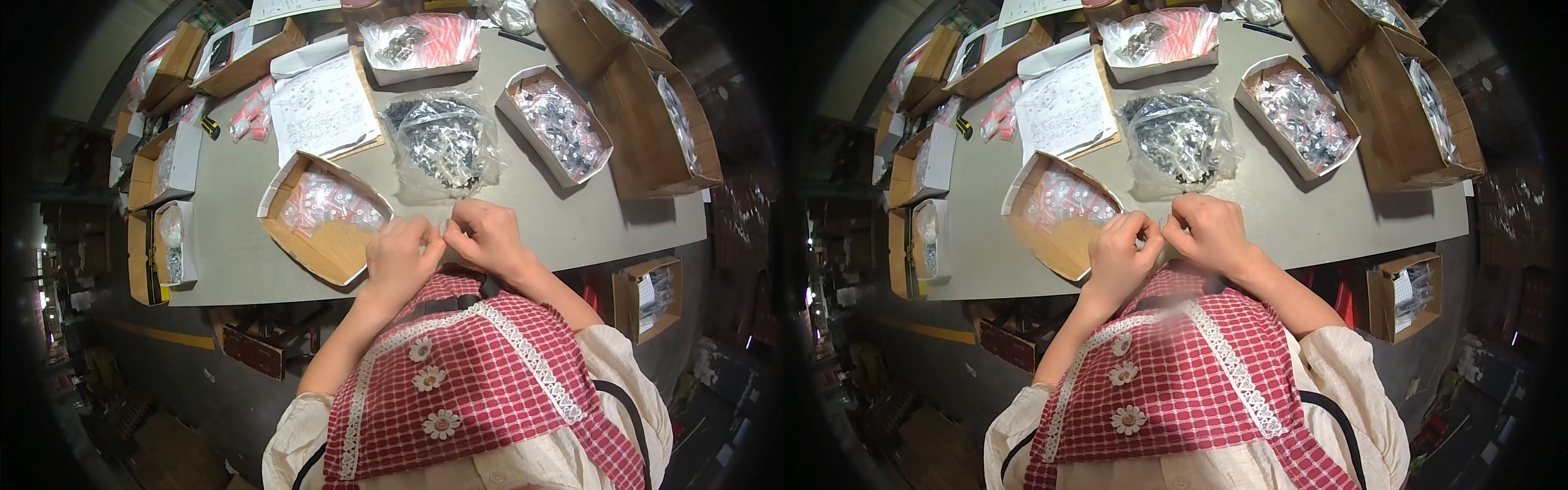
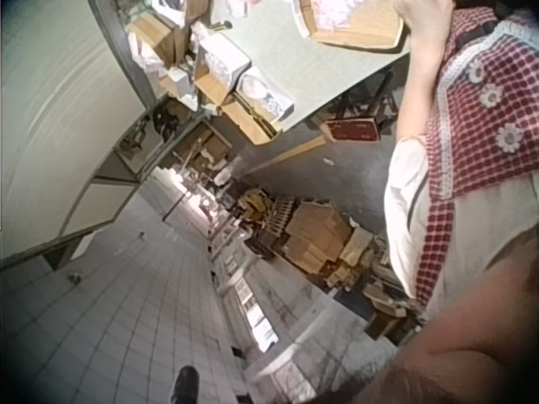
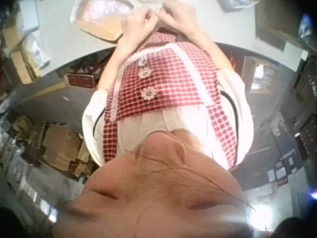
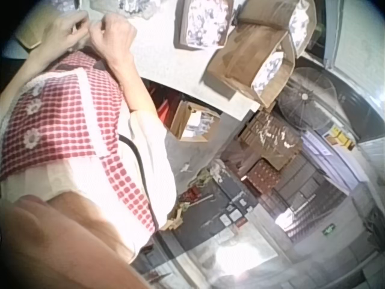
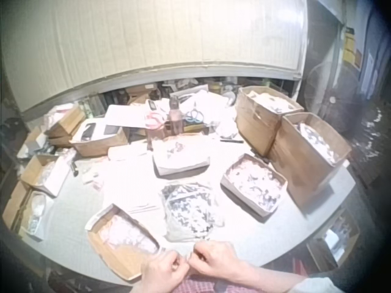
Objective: The person takes small hardware components from a larger box and places them into individual clear plastic bags by hand.
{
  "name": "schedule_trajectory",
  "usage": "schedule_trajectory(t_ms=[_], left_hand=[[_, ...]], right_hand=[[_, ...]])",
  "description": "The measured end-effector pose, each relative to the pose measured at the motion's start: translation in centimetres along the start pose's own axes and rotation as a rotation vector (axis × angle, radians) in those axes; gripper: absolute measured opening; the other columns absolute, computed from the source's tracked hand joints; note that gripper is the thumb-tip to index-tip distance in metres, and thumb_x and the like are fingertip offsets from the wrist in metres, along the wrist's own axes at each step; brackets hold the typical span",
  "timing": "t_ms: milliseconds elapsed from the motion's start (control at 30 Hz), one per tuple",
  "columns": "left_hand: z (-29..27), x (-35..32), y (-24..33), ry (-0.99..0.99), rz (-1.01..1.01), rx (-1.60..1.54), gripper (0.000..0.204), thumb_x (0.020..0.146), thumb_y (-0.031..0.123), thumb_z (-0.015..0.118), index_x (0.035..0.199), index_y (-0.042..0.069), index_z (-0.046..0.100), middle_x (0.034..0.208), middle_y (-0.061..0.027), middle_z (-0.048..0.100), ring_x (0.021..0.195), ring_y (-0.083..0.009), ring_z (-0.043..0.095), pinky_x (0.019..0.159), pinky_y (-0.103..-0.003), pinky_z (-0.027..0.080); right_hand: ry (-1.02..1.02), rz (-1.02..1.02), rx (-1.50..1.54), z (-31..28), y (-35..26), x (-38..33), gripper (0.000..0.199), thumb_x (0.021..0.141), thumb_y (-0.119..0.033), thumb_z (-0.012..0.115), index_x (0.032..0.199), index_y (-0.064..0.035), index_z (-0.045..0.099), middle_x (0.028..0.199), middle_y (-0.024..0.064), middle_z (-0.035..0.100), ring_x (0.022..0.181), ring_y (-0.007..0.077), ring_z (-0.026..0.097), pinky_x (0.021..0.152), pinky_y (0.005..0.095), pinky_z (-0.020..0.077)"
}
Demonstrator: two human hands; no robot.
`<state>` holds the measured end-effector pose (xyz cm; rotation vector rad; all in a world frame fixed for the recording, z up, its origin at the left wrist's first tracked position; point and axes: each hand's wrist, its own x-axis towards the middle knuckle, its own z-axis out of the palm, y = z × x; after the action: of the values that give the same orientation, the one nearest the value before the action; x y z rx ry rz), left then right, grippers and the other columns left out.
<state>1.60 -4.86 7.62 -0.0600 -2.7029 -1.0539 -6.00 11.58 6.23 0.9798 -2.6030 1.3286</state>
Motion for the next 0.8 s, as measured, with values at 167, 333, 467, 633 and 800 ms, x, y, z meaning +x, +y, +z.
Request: schedule_trajectory(t_ms=[167, 333, 467, 633, 800], left_hand=[[0.7, 1.3, 0.4, 0.182, 0.174, -0.002, 0.022, 0.079, 0.009, 0.074, 0.099, 0.002, 0.067, 0.095, -0.0126, 0.070, 0.089, -0.0327, 0.066, 0.077, -0.041, 0.052], [0.9, 1.0, -0.9, 0.056, 0.178, -0.082, 0.026, 0.083, 0.012, 0.075, 0.106, 0.002, 0.068, 0.099, -0.0150, 0.070, 0.094, -0.0333, 0.066, 0.082, -0.041, 0.051], [0.9, 0.6, -2.3, 0.087, 0.080, -0.078, 0.027, 0.083, 0.014, 0.076, 0.105, 0.001, 0.069, 0.100, -0.0158, 0.070, 0.093, -0.0336, 0.066, 0.081, -0.041, 0.052], [1.4, 0.7, -2.9, 0.083, 0.085, -0.068, 0.028, 0.082, 0.014, 0.077, 0.105, 0.001, 0.069, 0.101, -0.0161, 0.070, 0.094, -0.0336, 0.066, 0.080, -0.040, 0.052], [1.9, 0.7, -3.1, 0.099, 0.086, -0.090, 0.030, 0.081, 0.014, 0.077, 0.106, 0.000, 0.068, 0.102, -0.0165, 0.070, 0.094, -0.0341, 0.065, 0.081, -0.041, 0.052]], right_hand=[[-0.104, 0.310, 0.337, -0.1, 1.9, -0.4, 0.021, 0.082, -0.020, 0.069, 0.073, -0.0022, 0.063, 0.061, 0.0075, 0.059, 0.055, 0.0154, 0.058, 0.051, 0.0312, 0.0434], [-0.187, 0.553, 0.599, -1.2, 1.9, -0.1, 0.026, 0.091, -0.024, 0.068, 0.080, -0.0010, 0.067, 0.060, 0.0049, 0.057, 0.057, 0.0081, 0.054, 0.052, 0.0270, 0.0414], [-0.077, 0.410, 0.093, -1.7, 6.5, 0.0, 0.019, 0.091, -0.022, 0.066, 0.090, -0.0036, 0.068, 0.074, 0.0100, 0.062, 0.068, 0.0203, 0.063, 0.061, 0.0337, 0.0495], [-0.183, 0.104, -0.283, -0.3, 7.4, -0.6, 0.019, 0.086, -0.017, 0.066, 0.101, -0.0057, 0.062, 0.095, 0.0148, 0.062, 0.089, 0.0345, 0.064, 0.075, 0.0447, 0.0526], [-0.129, 0.014, -0.349, 1.9, 7.7, -0.5, 0.017, 0.085, -0.014, 0.066, 0.098, -0.0049, 0.059, 0.092, 0.0139, 0.060, 0.088, 0.0339, 0.063, 0.074, 0.0460, 0.0521]])
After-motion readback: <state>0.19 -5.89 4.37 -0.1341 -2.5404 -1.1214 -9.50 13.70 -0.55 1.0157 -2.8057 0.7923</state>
